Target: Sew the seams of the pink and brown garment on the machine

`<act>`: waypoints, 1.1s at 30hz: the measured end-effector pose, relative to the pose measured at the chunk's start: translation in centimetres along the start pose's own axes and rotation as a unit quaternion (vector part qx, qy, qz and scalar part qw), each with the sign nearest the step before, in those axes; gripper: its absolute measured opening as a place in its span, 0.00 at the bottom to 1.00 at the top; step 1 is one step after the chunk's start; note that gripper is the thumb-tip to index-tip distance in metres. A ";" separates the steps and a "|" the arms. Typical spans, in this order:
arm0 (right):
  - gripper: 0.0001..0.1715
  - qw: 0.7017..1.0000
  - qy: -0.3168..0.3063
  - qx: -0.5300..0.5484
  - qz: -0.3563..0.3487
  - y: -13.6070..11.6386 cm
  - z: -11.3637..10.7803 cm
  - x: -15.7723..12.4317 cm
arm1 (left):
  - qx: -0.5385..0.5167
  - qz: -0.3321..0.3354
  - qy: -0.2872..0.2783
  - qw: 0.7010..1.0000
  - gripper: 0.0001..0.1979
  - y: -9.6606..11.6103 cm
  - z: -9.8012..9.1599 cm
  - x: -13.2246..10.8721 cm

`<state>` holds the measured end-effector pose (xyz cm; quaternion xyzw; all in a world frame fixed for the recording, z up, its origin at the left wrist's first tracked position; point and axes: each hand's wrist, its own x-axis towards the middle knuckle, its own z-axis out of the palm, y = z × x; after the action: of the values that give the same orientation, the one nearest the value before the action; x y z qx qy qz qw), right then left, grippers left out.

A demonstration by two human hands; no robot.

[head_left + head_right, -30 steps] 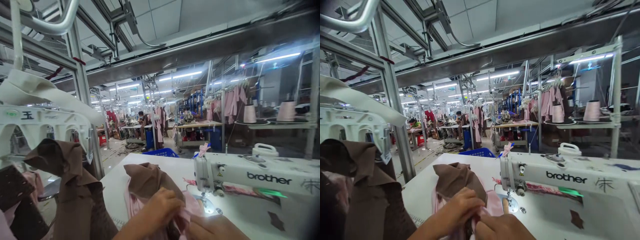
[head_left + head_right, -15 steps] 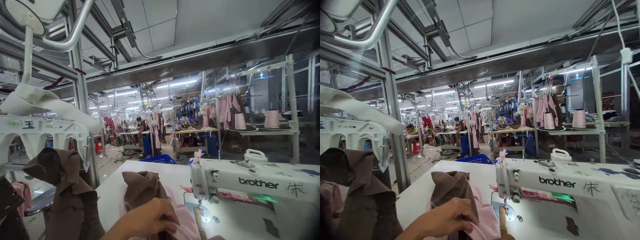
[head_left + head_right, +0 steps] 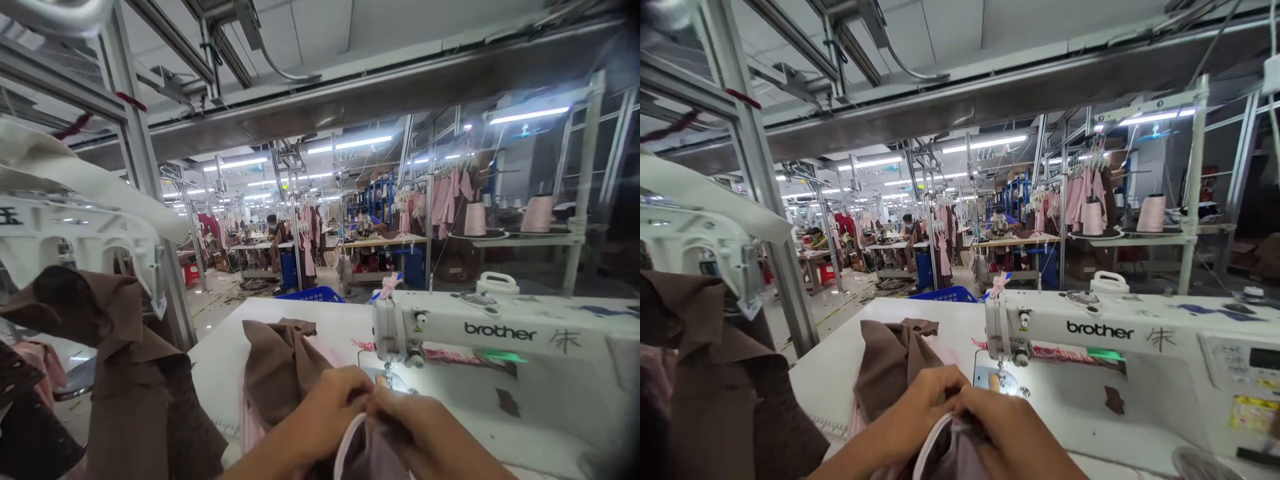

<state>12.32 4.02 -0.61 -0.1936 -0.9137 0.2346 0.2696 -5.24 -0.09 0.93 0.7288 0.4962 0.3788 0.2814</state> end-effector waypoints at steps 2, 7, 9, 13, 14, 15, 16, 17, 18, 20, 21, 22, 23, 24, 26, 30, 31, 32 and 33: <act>0.10 0.997 0.000 0.061 0.048 1.5 0.6 -0.5 | -0.018 -0.045 0.024 0.999 0.12 -0.8 0.4 -0.6; 0.15 0.991 -0.006 0.080 0.103 2.5 1.2 -1.4 | 0.000 -0.047 0.006 0.999 0.13 -0.8 0.4 -1.7; 0.13 0.991 -0.014 0.080 0.108 2.3 1.1 -1.3 | 0.008 -0.047 0.008 0.999 0.12 -0.5 0.2 -2.1; 0.08 0.992 -0.023 0.055 0.107 2.0 1.0 -1.1 | 0.026 -0.026 0.013 0.999 0.10 0.1 0.1 -2.7; 0.08 0.993 -0.024 0.053 0.107 2.1 1.0 -1.1 | 0.027 -0.027 0.015 0.999 0.10 0.2 0.1 -2.9; 0.07 0.993 -0.026 0.053 0.107 2.1 1.0 -1.1 | 0.027 -0.030 0.016 0.999 0.10 0.3 0.1 -3.0; 0.07 0.993 -0.028 0.054 0.105 2.2 1.1 -1.1 | 0.025 -0.034 0.019 0.999 0.10 0.3 0.2 -3.0; 0.08 0.993 -0.030 0.056 0.104 2.3 1.1 -1.1 | 0.021 -0.037 0.023 0.999 0.11 0.3 0.2 -3.1; 0.08 0.993 -0.032 0.056 0.101 2.4 1.1 -1.1 | 0.018 -0.037 0.026 0.999 0.11 0.2 0.2 -3.1; 0.08 0.993 -0.032 0.054 0.098 2.4 1.2 -1.1 | 0.011 -0.031 0.029 0.999 0.12 0.1 0.2 -3.0; 0.08 0.994 -0.028 0.050 0.098 2.4 1.3 -1.1 | 0.010 -0.028 0.030 0.999 0.12 0.0 0.2 -3.0; 0.07 0.994 -0.021 0.049 0.096 2.3 1.4 -1.1 | 0.011 -0.027 0.030 0.999 0.13 -0.1 0.3 -3.0; 0.06 0.994 -0.012 0.050 0.092 2.2 1.5 -1.1 | 0.013 -0.031 0.030 0.999 0.13 -0.1 0.4 -3.1; 0.05 0.995 -0.006 0.051 0.089 2.1 1.6 -1.1 | 0.016 -0.039 0.032 0.999 0.12 -0.2 0.4 -3.1; 0.04 0.995 -0.001 0.049 0.082 1.9 1.6 -1.1 | 0.020 -0.049 0.039 0.998 0.12 -0.4 0.5 -3.3; 0.10 0.998 -0.025 0.040 0.051 2.3 1.1 -1.4 | 0.003 0.002 0.013 1.000 0.13 -0.5 -0.3 -3.7; 0.11 0.999 -0.033 0.031 0.026 2.7 1.0 -1.6 | 0.008 0.018 0.002 1.000 0.12 -0.4 -0.7 -3.8; 0.10 0.999 -0.047 0.021 -0.005 3.1 1.0 -1.8 | 0.017 0.030 -0.005 0.999 0.12 -0.3 -1.1 -3.9; 0.09 0.997 -0.064 0.006 -0.037 3.5 1.0 -2.2 | 0.029 0.038 -0.007 0.999 0.11 -0.2 -1.4 -4.0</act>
<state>14.23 5.51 -4.07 -0.1428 -0.9340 0.2420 0.2207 -7.40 -3.70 0.51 0.7577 0.4766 0.3698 0.2490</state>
